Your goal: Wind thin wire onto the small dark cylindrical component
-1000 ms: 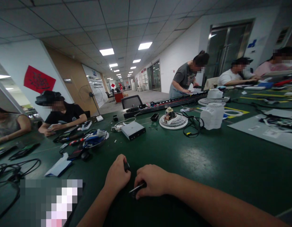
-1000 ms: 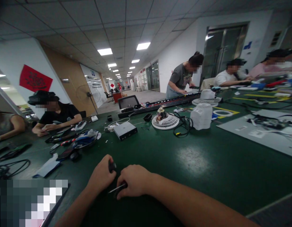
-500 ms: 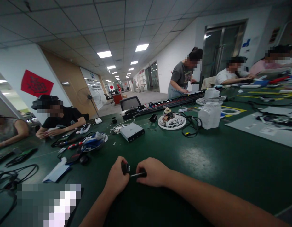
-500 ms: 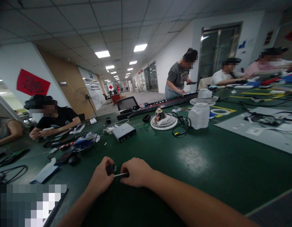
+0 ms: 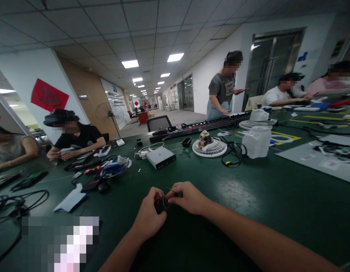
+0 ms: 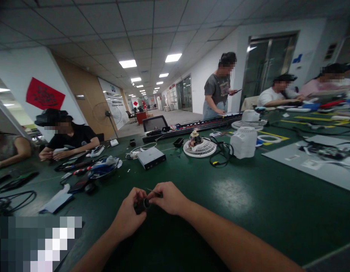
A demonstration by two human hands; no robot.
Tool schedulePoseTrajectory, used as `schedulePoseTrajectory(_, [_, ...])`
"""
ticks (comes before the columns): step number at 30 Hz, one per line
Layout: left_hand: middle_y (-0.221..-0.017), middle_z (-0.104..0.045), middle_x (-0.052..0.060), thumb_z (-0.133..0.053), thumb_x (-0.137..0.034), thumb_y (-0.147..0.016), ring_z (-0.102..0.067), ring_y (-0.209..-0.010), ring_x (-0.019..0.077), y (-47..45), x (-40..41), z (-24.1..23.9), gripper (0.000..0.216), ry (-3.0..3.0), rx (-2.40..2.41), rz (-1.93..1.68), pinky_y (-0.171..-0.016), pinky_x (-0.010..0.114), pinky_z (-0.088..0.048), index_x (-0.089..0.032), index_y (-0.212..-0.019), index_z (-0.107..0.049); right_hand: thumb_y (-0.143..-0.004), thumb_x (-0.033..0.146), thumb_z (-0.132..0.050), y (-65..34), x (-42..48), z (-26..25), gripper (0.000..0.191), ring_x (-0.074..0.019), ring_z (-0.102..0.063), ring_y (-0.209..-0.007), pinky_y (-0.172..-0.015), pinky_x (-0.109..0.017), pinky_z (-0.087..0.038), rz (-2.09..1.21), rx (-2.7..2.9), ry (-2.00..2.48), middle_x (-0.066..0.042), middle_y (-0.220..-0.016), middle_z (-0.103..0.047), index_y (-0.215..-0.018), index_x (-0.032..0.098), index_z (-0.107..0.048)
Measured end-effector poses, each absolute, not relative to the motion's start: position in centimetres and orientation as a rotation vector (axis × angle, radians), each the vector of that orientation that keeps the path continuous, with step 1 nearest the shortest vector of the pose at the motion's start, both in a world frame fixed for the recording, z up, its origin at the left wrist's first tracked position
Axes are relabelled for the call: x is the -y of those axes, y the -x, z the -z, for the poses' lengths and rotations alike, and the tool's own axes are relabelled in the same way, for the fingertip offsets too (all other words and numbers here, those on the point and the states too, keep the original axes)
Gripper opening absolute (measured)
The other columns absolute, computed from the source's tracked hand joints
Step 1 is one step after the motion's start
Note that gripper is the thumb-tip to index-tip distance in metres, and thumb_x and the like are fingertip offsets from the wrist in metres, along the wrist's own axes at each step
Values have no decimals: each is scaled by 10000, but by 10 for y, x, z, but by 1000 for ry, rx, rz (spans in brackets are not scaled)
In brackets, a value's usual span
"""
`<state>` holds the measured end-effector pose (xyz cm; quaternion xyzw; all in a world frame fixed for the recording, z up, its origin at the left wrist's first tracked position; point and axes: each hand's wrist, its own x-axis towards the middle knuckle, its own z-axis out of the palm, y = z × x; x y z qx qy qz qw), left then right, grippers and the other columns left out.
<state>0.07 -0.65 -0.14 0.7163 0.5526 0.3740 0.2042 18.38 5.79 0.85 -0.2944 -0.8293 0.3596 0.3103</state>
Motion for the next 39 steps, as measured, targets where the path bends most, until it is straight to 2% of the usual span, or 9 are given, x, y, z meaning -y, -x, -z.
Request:
schedulePoseTrajectory(6, [-905, -601, 9, -561, -52, -706, -588, -807, 154, -1, 8, 0, 235, -1989, -1436, -1019, -697, 278, -452, -209, -851, -463, -713, 251, -751, -181, -62, 1, 114, -128, -574, -672, -606, -231, -424, -974, 2115, 947, 4, -724, -665, -789, 173, -717])
schedulePoseTrajectory(11, [-869, -612, 7, -588, -73, -724, -597, -794, 155, -3, 9, 1, 206, -2009, -1374, -1014, -714, 280, -464, -205, -839, -481, -646, 254, -784, -184, -64, 3, 237, -100, -550, -591, -513, -197, -392, -1305, 2155, 889, 32, -683, -626, -814, 154, -650])
schedulePoseTrajectory(15, [-918, -635, 24, -588, -81, -733, -618, -871, 175, -3, 9, 0, 203, -2015, -1386, -1030, -779, 300, -480, -213, -829, -469, -655, 258, -759, -181, -58, 1, 204, -86, -533, -582, -486, -178, -363, -1189, 2131, 926, 33, -680, -608, -764, 157, -619])
schedulePoseTrajectory(20, [-938, -642, 34, -602, -110, -745, -620, -894, 182, -1, 9, -1, 220, -2019, -1378, -1089, -809, 316, -491, -219, -790, -416, -690, 226, -697, -171, -55, 3, 166, -76, -514, -468, -431, -181, -386, -1613, 1839, 1050, 45, -631, -576, -762, 164, -561])
schedulePoseTrajectory(22, [-935, -639, 31, -603, -106, -749, -619, -884, 175, -1, 9, 0, 224, -2023, -1368, -1081, -803, 314, -491, -220, -790, -415, -672, 207, -704, -170, -55, 3, 174, -77, -502, -466, -430, -185, -390, -1666, 1796, 1055, 49, -623, -565, -753, 164, -557])
schedulePoseTrajectory(28, [-940, -650, 28, -632, -116, -735, -622, -896, 182, -1, 5, 0, 222, -2037, -1455, -1093, -820, 328, -497, -215, -778, -438, -719, 241, -707, -178, -56, -1, 176, -100, -543, -620, -523, -194, -399, -1235, 2037, 988, 15, -728, -609, -845, 156, -618])
schedulePoseTrajectory(32, [-938, -660, 17, -624, -136, -747, -633, -886, 175, 5, -1, 1, 200, -2008, -1576, -1141, -848, 340, -503, -215, -776, -442, -853, 210, -556, -189, -64, -5, 198, -137, -590, -728, -632, -239, -440, -946, 2191, 1002, -28, -844, -646, -1043, 159, -575])
schedulePoseTrajectory(35, [-943, -667, 12, -626, -134, -731, -645, -881, 177, 10, -3, 1, 222, -1960, -1658, -1142, -834, 337, -511, -220, -775, -427, -852, 150, -528, -199, -69, -9, 178, -182, -603, -848, -741, -292, -439, -561, 2441, 988, -60, -941, -666, -997, 171, -630])
schedulePoseTrajectory(39, [-945, -677, 11, -622, -119, -714, -653, -864, 175, 12, -3, 0, 225, -1932, -1669, -1101, -802, 328, -514, -220, -786, -434, -885, 208, -533, -203, -69, -13, 205, -188, -614, -876, -772, -297, -438, -454, 2556, 877, -46, -972, -678, -1026, 210, -681])
